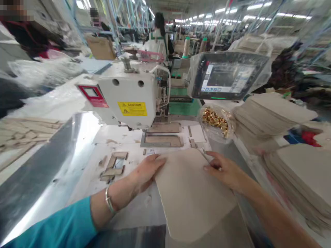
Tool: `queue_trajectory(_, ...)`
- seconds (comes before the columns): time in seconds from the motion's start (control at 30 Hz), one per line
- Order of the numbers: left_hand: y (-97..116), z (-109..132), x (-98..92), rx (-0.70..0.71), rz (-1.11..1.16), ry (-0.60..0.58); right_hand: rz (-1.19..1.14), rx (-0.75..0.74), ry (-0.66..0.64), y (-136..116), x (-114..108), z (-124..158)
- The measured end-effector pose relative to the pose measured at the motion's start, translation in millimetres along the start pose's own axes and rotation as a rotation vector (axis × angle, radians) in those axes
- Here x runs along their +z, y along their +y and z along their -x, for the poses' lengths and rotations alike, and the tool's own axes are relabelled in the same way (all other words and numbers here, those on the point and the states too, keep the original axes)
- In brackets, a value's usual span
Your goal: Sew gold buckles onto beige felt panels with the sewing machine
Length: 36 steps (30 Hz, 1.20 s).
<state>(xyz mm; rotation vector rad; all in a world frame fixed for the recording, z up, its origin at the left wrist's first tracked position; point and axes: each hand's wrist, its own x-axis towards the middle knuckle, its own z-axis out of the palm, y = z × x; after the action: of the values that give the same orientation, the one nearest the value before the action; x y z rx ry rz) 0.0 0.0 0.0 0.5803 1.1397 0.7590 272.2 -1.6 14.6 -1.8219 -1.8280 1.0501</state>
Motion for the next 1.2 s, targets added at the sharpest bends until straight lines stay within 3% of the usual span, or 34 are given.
queue_trajectory(0.1,14,0,-8.5,0.038,-0.057,0.067,-0.202,0.099,-0.103,-17,10,-19)
queue_trajectory(0.17,21,-1,-15.1,0.041,-0.116,0.097,-0.284,0.166,-0.078,-22,15,-36)
queue_trajectory(0.23,24,-1,-22.5,0.019,-0.181,0.113,-0.284,0.201,0.02,-22,20,-60)
queue_trajectory(0.33,24,3,-34.1,0.05,-0.44,0.138,-0.13,0.111,0.266,-17,28,-100)
queue_trajectory(0.43,17,14,-43.6,0.337,-1.049,0.18,0.123,-0.017,0.435,-17,35,-133)
queue_trajectory(0.5,10,21,-47.5,0.558,-1.442,0.196,0.251,-0.058,0.463,-20,37,-146)
queue_trajectory(0.6,-3,27,-49.7,0.737,-1.773,0.174,0.315,-0.092,0.462,-25,39,-151)
queue_trajectory(0.87,-22,25,-48.4,0.824,-1.926,0.293,0.399,-0.272,0.397,-21,40,-148)
queue_trajectory(1.2,-29,26,-47.6,0.775,-1.951,0.358,0.455,-0.242,0.455,-27,54,-141)
